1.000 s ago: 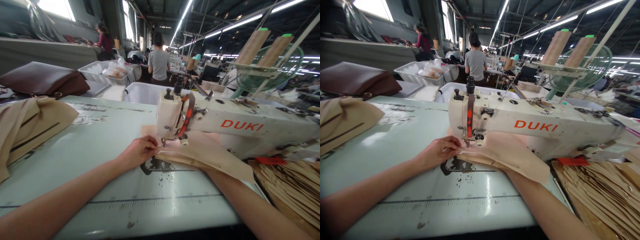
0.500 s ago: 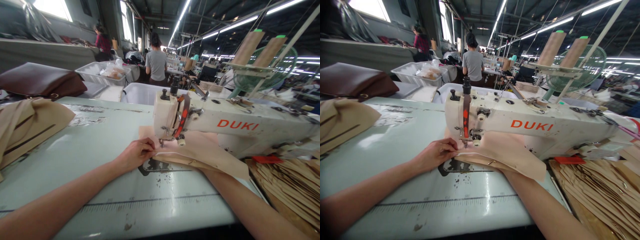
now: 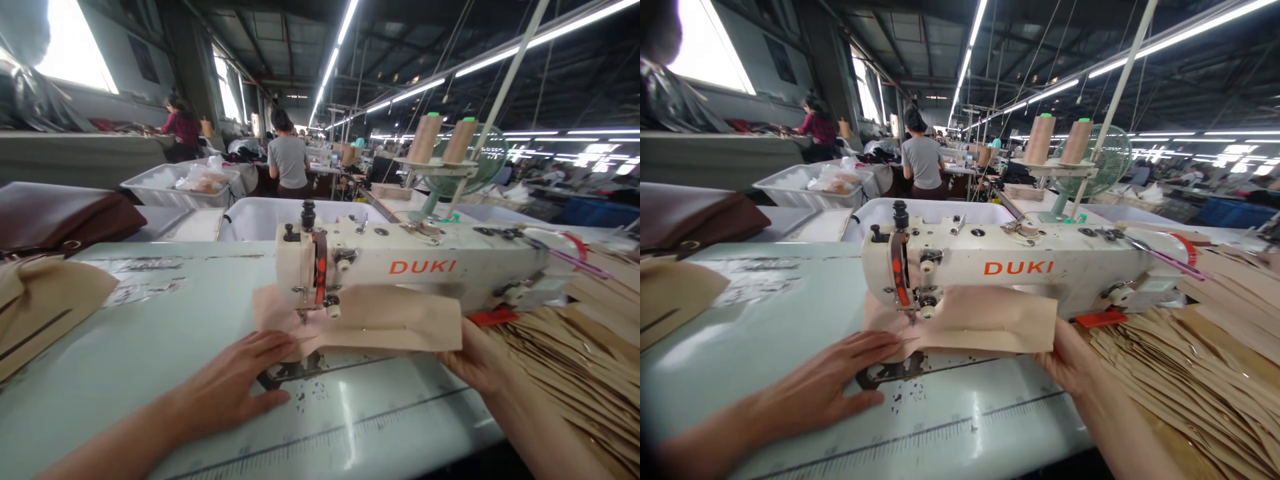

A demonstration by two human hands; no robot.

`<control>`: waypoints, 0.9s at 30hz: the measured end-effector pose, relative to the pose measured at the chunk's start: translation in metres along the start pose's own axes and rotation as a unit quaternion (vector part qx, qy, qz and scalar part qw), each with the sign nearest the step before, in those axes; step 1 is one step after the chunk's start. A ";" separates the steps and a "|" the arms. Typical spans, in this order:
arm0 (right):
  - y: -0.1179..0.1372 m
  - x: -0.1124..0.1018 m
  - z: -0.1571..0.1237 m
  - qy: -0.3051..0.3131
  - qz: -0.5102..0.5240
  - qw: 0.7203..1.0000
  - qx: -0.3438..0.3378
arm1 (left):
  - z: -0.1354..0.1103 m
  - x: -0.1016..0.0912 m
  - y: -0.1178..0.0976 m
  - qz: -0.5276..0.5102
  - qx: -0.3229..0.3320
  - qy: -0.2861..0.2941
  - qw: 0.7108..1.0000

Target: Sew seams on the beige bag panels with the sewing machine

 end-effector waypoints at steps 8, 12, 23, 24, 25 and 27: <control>-0.003 0.048 -0.056 -0.188 -0.381 0.880 -0.213 | -0.001 0.014 -0.004 0.031 -0.026 -0.034 0.999; -0.019 0.096 -0.083 -0.008 -0.549 0.768 -0.329 | -0.004 0.018 -0.004 0.045 -0.031 -0.060 0.997; -0.061 0.086 -0.035 0.209 -0.619 0.727 -0.212 | 0.014 0.025 -0.006 0.067 -0.017 -0.075 0.995; -0.053 0.082 -0.035 0.215 -0.620 0.724 -0.214 | 0.016 0.025 -0.007 0.066 -0.020 -0.077 0.995; -0.042 0.079 -0.035 0.226 -0.616 0.722 -0.219 | 0.017 0.025 -0.008 0.064 -0.024 -0.080 0.994; -0.003 0.069 -0.034 0.248 -0.600 0.723 -0.235 | 0.015 0.027 -0.009 0.060 -0.031 -0.083 0.994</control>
Point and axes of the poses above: each hand's wrist, its own z-axis towards the middle knuckle, its own x-axis out of the palm, y = z × x, the point moved 2 cm from there along z, towards the middle knuckle, and after that the axes turned 14 degrees about -z, right-handed, at the moved point
